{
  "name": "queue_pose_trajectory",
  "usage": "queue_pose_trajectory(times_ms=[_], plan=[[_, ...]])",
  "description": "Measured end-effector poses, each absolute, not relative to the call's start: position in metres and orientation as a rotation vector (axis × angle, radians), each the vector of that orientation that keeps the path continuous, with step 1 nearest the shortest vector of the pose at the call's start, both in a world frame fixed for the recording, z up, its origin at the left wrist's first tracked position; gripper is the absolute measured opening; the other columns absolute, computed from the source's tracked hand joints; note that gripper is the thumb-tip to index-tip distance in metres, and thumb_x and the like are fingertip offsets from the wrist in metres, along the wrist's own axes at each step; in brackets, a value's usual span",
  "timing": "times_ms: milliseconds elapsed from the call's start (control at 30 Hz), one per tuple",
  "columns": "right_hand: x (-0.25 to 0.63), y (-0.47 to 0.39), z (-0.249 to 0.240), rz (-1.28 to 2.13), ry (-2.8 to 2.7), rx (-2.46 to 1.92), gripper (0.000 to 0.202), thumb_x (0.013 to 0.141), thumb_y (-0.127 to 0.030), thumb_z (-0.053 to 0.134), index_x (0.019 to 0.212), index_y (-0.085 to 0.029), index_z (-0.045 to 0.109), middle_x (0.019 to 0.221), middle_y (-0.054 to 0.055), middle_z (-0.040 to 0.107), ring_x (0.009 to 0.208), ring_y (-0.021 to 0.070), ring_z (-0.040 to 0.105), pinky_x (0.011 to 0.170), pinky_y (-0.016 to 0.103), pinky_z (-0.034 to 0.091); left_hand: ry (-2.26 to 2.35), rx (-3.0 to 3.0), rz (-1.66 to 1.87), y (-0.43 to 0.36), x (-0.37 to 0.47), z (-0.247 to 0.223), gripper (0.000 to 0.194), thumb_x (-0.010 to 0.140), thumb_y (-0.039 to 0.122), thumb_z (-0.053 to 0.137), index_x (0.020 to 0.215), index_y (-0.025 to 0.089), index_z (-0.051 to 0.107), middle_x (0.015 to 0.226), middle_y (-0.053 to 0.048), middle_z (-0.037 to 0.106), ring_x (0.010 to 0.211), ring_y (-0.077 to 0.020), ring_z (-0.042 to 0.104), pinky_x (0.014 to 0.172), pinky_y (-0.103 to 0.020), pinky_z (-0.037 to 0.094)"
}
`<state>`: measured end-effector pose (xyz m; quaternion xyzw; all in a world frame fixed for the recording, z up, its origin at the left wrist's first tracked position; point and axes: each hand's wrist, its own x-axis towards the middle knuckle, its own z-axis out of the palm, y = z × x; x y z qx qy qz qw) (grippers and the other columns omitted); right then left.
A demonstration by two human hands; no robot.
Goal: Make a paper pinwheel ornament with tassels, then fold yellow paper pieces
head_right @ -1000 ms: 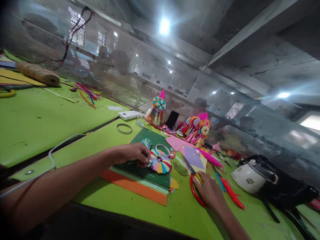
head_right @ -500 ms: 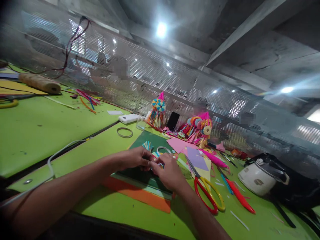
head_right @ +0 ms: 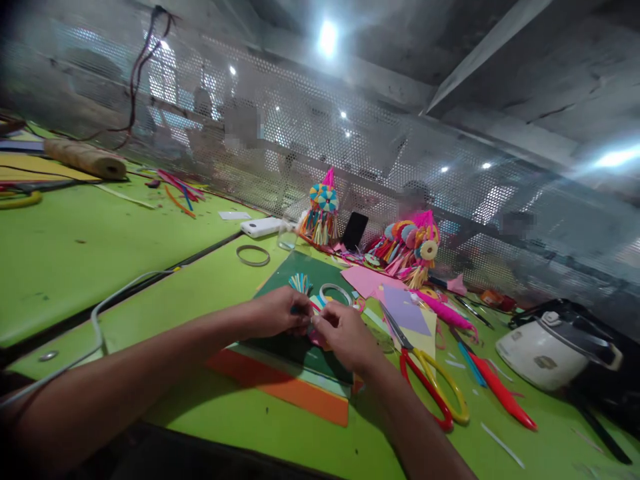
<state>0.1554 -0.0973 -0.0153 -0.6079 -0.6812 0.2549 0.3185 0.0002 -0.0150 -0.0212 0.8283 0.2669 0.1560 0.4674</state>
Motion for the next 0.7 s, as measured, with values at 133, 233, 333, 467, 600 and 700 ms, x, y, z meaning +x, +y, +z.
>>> queue_pose_trajectory(times_ms=[133,233,333,467,600,700], plan=[[0.1584,-0.0990,-0.0157,0.707,-1.753,-1.541,0.027,0.085,-0.035,0.046,0.065,-0.018,0.052,0.059,-0.004,0.053,0.058,0.0113,0.047,0.056,0.023,0.035,0.668,2.170,0.446,-0.0151,-0.0003,-0.0224,0.016,0.072,0.020,0.050,0.073,0.014,0.064,0.061,-0.001,0.062,0.055,-0.0119,0.051,0.052,-0.021,0.037],[0.1597,-0.0993,-0.0168,0.725,-1.759,-1.522,0.027,0.085,-0.035,0.047,0.065,-0.017,0.053,0.061,-0.003,0.053,0.060,0.0111,0.047,0.056,0.023,0.035,0.675,2.236,0.456,-0.0151,-0.0015,-0.0207,0.017,0.071,0.019,0.050,0.073,0.014,0.066,0.063,-0.001,0.063,0.057,-0.0119,0.053,0.054,-0.020,0.036],[0.1588,-0.0979,-0.0195,0.740,-1.678,-1.534,0.026,0.083,-0.033,0.048,0.063,-0.018,0.051,0.057,-0.004,0.052,0.056,0.0107,0.047,0.053,0.022,0.035,0.682,2.248,0.471,-0.0148,-0.0017,-0.0188,0.018,0.071,0.019,0.050,0.074,0.013,0.067,0.063,-0.002,0.064,0.058,-0.0122,0.054,0.055,-0.020,0.036],[0.1551,-0.0960,-0.0216,0.744,-1.619,-1.576,0.026,0.082,-0.036,0.049,0.064,-0.018,0.052,0.056,-0.003,0.057,0.053,0.0117,0.052,0.051,0.023,0.038,0.691,2.262,0.492,-0.0165,-0.0019,-0.0166,0.018,0.071,0.018,0.050,0.075,0.013,0.067,0.063,-0.002,0.064,0.059,-0.0124,0.054,0.056,-0.020,0.037],[0.1543,-0.0947,-0.0203,0.686,-1.632,-1.616,0.026,0.079,-0.035,0.053,0.060,-0.018,0.051,0.051,-0.003,0.056,0.050,0.0115,0.051,0.050,0.023,0.037,0.666,2.275,0.452,-0.0201,-0.0029,-0.0144,0.019,0.071,0.016,0.048,0.075,0.012,0.067,0.065,-0.002,0.065,0.061,-0.0126,0.055,0.056,-0.020,0.037],[0.1551,-0.0945,-0.0187,0.712,-1.616,-1.587,0.026,0.077,-0.035,0.054,0.058,-0.018,0.051,0.050,-0.004,0.054,0.049,0.0111,0.050,0.049,0.023,0.036,0.640,2.208,0.449,-0.0201,-0.0018,-0.0159,0.018,0.072,0.016,0.048,0.075,0.012,0.065,0.062,-0.001,0.062,0.058,-0.0119,0.054,0.055,-0.020,0.038]])
